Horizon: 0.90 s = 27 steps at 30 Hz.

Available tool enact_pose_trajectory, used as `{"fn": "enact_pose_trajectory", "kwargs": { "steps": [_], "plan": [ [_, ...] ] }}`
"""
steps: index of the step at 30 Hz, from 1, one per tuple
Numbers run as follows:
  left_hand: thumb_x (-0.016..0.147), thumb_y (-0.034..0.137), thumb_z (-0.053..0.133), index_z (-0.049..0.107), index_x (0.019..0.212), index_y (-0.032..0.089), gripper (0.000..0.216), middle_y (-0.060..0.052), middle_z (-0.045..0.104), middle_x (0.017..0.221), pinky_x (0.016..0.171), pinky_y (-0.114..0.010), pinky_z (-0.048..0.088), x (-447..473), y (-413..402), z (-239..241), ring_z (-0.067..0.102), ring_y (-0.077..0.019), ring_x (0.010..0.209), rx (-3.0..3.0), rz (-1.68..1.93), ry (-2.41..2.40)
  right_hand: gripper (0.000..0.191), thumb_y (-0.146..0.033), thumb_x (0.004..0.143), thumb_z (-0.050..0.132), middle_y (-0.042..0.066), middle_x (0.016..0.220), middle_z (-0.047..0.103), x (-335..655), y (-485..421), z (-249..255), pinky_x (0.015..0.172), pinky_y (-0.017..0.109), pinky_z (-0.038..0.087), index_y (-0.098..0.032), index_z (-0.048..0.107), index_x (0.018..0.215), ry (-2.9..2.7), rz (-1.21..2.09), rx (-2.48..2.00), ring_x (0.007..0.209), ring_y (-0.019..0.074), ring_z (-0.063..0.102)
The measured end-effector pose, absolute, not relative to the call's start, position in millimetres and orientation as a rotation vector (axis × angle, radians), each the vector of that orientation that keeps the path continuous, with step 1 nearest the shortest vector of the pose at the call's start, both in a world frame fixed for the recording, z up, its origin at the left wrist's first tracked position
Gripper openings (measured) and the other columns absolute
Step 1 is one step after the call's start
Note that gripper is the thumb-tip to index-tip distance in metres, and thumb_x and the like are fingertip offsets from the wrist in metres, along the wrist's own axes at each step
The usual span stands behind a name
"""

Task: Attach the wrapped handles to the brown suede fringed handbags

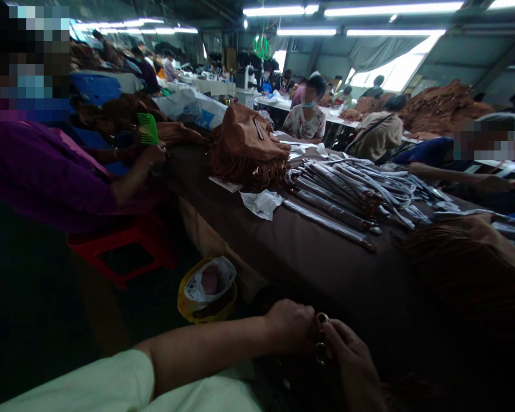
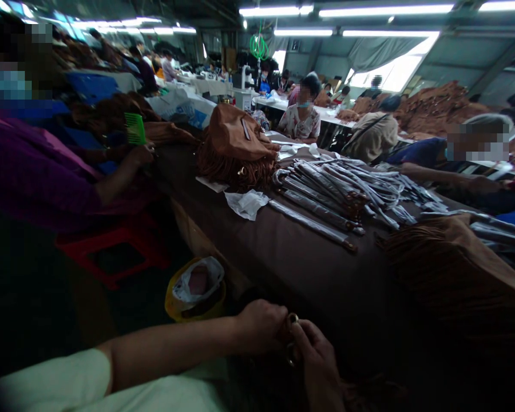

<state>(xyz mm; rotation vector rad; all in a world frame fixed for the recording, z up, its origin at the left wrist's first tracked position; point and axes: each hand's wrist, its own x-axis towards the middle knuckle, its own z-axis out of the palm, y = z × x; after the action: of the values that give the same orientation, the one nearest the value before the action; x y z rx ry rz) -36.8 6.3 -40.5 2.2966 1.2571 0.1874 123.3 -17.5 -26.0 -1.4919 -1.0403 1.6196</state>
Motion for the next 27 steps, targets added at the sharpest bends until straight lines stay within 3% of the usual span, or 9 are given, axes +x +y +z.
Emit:
{"fn": "enact_pose_trajectory", "kwargs": {
  "steps": [3, 5, 8, 10, 13, 17, 22, 27],
  "plan": [
    [0.086, 0.038, 0.048, 0.054, 0.089, 0.015, 0.024, -0.01, 0.067, 0.088, 0.065, -0.034, 0.051, -35.1, 2.9, -43.4, 0.067, -0.0261, 0.078, 2.416, 0.185, 1.227, 0.039, -0.052, 0.066, 0.075, -0.006, 0.049, 0.04, 126.6, -14.3, -20.1, 0.044, 0.021, 0.029, -0.017, 0.059, 0.061, -0.876, 1.901, -1.438, 0.046, 0.0071, 0.033],
    [0.083, 0.044, 0.052, 0.055, 0.092, 0.016, 0.029, -0.009, 0.067, 0.09, 0.065, -0.033, 0.051, -36.3, 3.2, -42.6, 0.067, -0.0261, 0.08, 2.342, 0.195, 1.239, 0.039, -0.052, 0.067, 0.075, -0.006, 0.049, 0.042, 129.3, -13.0, -19.6, 0.044, 0.021, 0.03, -0.017, 0.059, 0.061, -0.882, 1.873, -1.446, 0.045, 0.0072, 0.036],
    [0.075, 0.053, 0.059, 0.055, 0.098, 0.02, 0.041, -0.005, 0.068, 0.096, 0.064, -0.03, 0.05, -40.5, 6.3, -39.4, 0.067, -0.0255, 0.084, 2.174, 0.169, 1.234, 0.036, -0.049, 0.063, 0.079, -0.003, 0.06, 0.055, 133.5, -11.1, -22.3, 0.048, 0.022, 0.037, -0.019, 0.066, 0.077, -1.029, 1.675, -1.523, 0.051, 0.0099, 0.046],
    [0.074, 0.052, 0.061, 0.055, 0.1, 0.022, 0.04, -0.003, 0.068, 0.098, 0.066, -0.029, 0.05, -43.1, 7.7, -37.9, 0.067, -0.0249, 0.086, 2.126, 0.165, 1.215, 0.045, -0.046, 0.06, 0.081, -0.001, 0.071, 0.062, 136.1, -8.9, -24.0, 0.052, 0.024, 0.042, -0.021, 0.068, 0.095, -1.132, 1.571, -1.553, 0.057, 0.0127, 0.052],
    [0.074, 0.053, 0.061, 0.056, 0.1, 0.022, 0.041, -0.004, 0.069, 0.098, 0.066, -0.029, 0.049, -45.0, 7.4, -37.1, 0.067, -0.0253, 0.087, 2.115, 0.167, 1.213, 0.048, -0.048, 0.065, 0.076, 0.002, 0.08, 0.065, 138.6, -5.1, -23.7, 0.056, 0.026, 0.045, -0.021, 0.069, 0.105, -1.3, 1.581, -1.496, 0.064, 0.0157, 0.056],
    [0.073, 0.061, 0.058, 0.057, 0.099, 0.021, 0.047, -0.006, 0.069, 0.098, 0.066, -0.029, 0.049, -45.6, 5.0, -37.4, 0.067, -0.0262, 0.086, 2.128, 0.162, 1.215, 0.043, -0.048, 0.071, 0.071, 0.003, 0.087, 0.065, 138.2, -3.1, -17.7, 0.06, 0.027, 0.045, -0.021, 0.07, 0.104, -1.425, 1.685, -1.406, 0.071, 0.018, 0.058],
    [0.073, 0.062, 0.06, 0.057, 0.095, 0.02, 0.047, -0.006, 0.069, 0.093, 0.063, -0.028, 0.049, -47.9, 2.3, -40.5, 0.068, -0.0256, 0.082, 2.165, 0.192, 1.199, 0.042, -0.047, 0.067, 0.075, 0.006, 0.091, 0.066, 133.4, -5.9, -12.4, 0.073, 0.032, 0.049, -0.019, 0.071, 0.099, -1.342, 1.72, -1.362, 0.085, 0.0242, 0.06],
    [0.072, 0.062, 0.059, 0.058, 0.096, 0.02, 0.048, -0.006, 0.07, 0.093, 0.062, -0.028, 0.048, -48.7, -0.2, -45.6, 0.068, -0.0261, 0.083, 2.182, 0.198, 1.202, 0.044, -0.051, 0.065, 0.075, 0.006, 0.084, 0.07, 129.7, -9.2, -12.7, 0.069, 0.033, 0.05, -0.02, 0.073, 0.096, -1.192, 1.765, -1.436, 0.082, 0.0249, 0.063]
  ]
}}
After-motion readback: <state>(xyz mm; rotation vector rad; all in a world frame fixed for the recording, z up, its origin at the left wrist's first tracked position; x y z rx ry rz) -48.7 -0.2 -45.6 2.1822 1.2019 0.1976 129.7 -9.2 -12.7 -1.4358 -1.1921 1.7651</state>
